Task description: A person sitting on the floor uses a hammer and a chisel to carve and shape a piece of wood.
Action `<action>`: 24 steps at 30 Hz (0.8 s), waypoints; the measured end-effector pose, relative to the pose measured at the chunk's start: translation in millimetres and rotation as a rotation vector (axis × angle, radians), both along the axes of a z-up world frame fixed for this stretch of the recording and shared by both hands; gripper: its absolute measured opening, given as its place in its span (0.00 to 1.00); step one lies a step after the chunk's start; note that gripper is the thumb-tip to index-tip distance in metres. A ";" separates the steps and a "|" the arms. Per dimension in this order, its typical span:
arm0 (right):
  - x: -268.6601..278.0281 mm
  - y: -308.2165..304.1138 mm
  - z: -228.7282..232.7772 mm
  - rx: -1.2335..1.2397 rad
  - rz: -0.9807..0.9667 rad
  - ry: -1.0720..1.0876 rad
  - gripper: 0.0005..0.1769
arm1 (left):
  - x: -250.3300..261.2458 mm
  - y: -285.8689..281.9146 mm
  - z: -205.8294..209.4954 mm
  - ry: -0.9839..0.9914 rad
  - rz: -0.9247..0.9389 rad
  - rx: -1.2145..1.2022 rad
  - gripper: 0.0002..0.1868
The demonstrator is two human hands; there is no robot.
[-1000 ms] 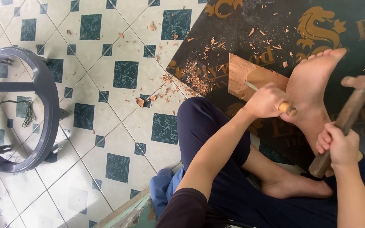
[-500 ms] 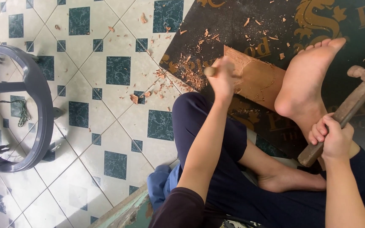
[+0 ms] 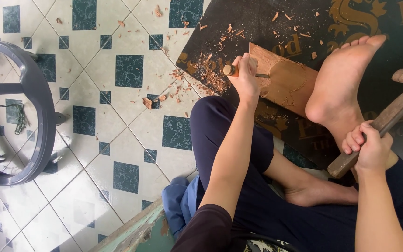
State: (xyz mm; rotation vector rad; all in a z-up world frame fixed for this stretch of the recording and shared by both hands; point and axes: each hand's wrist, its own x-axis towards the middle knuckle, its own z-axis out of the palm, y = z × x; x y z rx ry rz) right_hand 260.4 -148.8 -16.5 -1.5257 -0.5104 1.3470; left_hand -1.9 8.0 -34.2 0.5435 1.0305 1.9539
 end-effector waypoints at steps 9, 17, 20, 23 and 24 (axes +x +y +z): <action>1.1 1.3 -4.6 -0.008 -0.022 0.034 0.14 | 1.7 -9.0 14.3 0.065 -0.036 -0.145 0.24; 3.0 1.9 -8.4 -0.004 -0.005 0.018 0.14 | 4.8 -16.1 16.3 0.023 -0.016 -0.161 0.23; 3.2 1.1 -9.4 -0.012 -0.009 0.014 0.13 | 4.8 -19.1 21.2 0.036 0.030 -0.191 0.24; 4.9 1.0 -13.3 0.001 -0.002 0.025 0.16 | 7.3 -19.7 24.1 0.018 0.086 -0.205 0.25; 6.2 -0.4 -14.8 0.009 0.010 0.030 0.20 | 8.8 -21.3 23.7 0.000 0.108 -0.218 0.24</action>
